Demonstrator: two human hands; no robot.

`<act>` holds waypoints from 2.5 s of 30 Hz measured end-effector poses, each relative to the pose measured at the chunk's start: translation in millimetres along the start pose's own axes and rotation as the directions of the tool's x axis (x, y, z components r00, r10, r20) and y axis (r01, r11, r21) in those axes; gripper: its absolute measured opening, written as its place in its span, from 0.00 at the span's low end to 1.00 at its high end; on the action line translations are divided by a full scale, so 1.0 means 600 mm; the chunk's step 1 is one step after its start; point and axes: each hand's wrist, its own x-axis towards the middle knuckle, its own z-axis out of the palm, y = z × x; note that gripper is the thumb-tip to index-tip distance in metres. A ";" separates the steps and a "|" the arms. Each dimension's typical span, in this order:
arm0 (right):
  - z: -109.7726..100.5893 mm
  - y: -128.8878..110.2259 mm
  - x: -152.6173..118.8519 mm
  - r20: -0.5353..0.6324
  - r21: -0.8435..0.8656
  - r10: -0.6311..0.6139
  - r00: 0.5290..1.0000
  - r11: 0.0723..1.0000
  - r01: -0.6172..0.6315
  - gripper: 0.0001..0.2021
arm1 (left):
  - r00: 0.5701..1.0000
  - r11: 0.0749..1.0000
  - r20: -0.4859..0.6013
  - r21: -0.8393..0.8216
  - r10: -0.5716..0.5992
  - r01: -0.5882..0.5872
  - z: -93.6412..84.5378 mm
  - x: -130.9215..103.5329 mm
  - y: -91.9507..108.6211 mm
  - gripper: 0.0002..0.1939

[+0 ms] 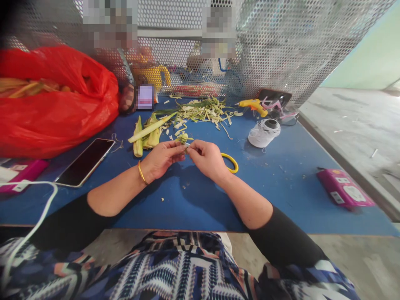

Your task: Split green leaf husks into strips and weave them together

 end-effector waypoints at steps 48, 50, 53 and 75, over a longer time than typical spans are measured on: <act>-0.002 0.010 0.011 -0.023 0.417 0.215 0.976 0.890 -0.186 0.19 | 0.987 0.945 0.133 0.300 0.094 -0.130 0.009 -0.010 -0.003 0.12; -0.008 0.009 0.013 -0.054 0.375 0.209 0.976 0.911 -0.174 0.20 | 0.986 0.943 0.127 0.303 0.105 -0.139 0.008 -0.009 -0.003 0.12; -0.025 0.010 0.022 -0.173 0.363 0.208 0.963 0.922 -0.134 0.24 | 0.989 0.952 0.104 0.278 0.102 -0.128 0.007 -0.007 -0.003 0.13; -0.031 0.003 0.019 0.020 0.405 0.212 0.977 0.892 -0.202 0.14 | 0.991 0.974 0.120 0.223 -0.064 0.036 0.007 -0.012 0.004 0.21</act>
